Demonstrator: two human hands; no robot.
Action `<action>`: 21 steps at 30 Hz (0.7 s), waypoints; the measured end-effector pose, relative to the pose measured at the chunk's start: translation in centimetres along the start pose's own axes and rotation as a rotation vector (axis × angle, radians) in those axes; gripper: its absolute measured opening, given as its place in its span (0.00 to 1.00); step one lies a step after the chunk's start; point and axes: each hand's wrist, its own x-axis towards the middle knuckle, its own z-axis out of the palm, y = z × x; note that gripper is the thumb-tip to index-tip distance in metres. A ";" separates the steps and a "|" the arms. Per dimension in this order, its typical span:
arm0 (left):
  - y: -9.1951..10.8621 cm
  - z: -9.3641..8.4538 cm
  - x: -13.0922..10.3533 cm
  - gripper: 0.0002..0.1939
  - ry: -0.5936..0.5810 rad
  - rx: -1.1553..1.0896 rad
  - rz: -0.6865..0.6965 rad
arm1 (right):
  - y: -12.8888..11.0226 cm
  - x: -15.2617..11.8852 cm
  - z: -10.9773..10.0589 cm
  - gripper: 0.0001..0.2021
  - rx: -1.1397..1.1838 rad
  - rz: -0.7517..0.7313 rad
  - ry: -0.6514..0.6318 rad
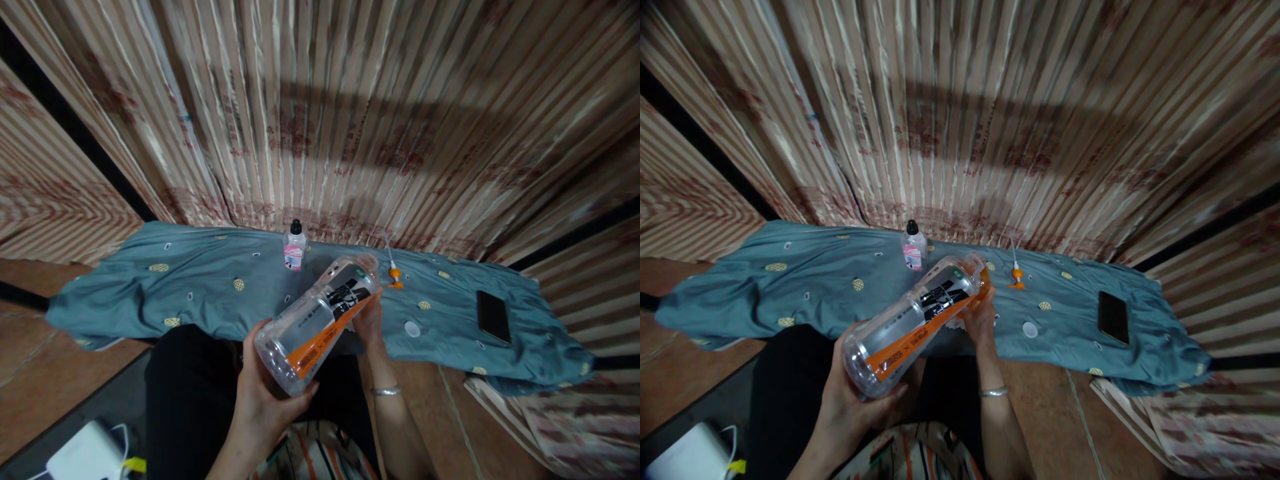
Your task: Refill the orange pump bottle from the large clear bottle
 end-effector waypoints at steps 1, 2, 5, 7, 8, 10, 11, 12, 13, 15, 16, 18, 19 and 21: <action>0.0 0.0 0.0 0.45 0.019 -0.003 0.002 | 0.1 0.0 0.0 0.31 0.009 -0.008 0.000; 0.0 0.0 -0.1 0.44 0.026 -0.006 0.002 | 0.1 0.0 0.0 0.30 0.018 -0.017 0.001; -0.2 -0.2 -0.1 0.44 -0.017 0.004 -0.001 | 0.2 0.0 0.1 0.29 0.020 -0.033 0.019; -0.5 -0.4 0.0 0.45 -0.051 0.019 0.007 | 0.3 0.0 0.1 0.29 0.018 -0.038 0.031; -0.6 -0.5 0.0 0.46 -0.058 0.027 0.014 | 0.3 0.0 0.1 0.29 0.022 -0.042 0.032; -1.0 -0.7 0.1 0.46 -0.068 0.043 0.027 | 0.3 0.0 0.1 0.29 0.025 -0.045 0.027; -1.1 -0.7 0.1 0.46 -0.071 0.045 0.029 | 0.4 0.0 0.1 0.29 0.017 -0.037 0.025; -1.1 -0.7 0.2 0.46 -0.075 0.046 0.027 | 0.3 0.1 0.1 0.29 0.005 -0.027 0.027; -1.2 -0.7 0.2 0.46 -0.078 0.046 0.025 | 0.3 0.1 0.1 0.29 -0.010 -0.019 0.033; -1.2 -0.7 0.2 0.47 -0.073 0.047 0.025 | 0.3 0.1 0.1 0.29 -0.030 -0.017 0.044; -1.2 -0.7 0.2 0.47 -0.071 0.047 0.027 | 0.2 0.1 0.1 0.30 -0.033 -0.019 0.045; -1.2 -0.7 0.2 0.47 -0.071 0.044 0.029 | 0.2 0.1 0.1 0.30 -0.024 -0.024 0.034; -1.2 -0.7 0.2 0.47 -0.071 0.041 0.025 | 0.2 0.1 0.1 0.31 -0.015 -0.025 0.028; -1.2 -0.8 0.2 0.47 -0.069 0.033 0.013 | 0.3 0.1 0.1 0.31 0.005 -0.027 0.031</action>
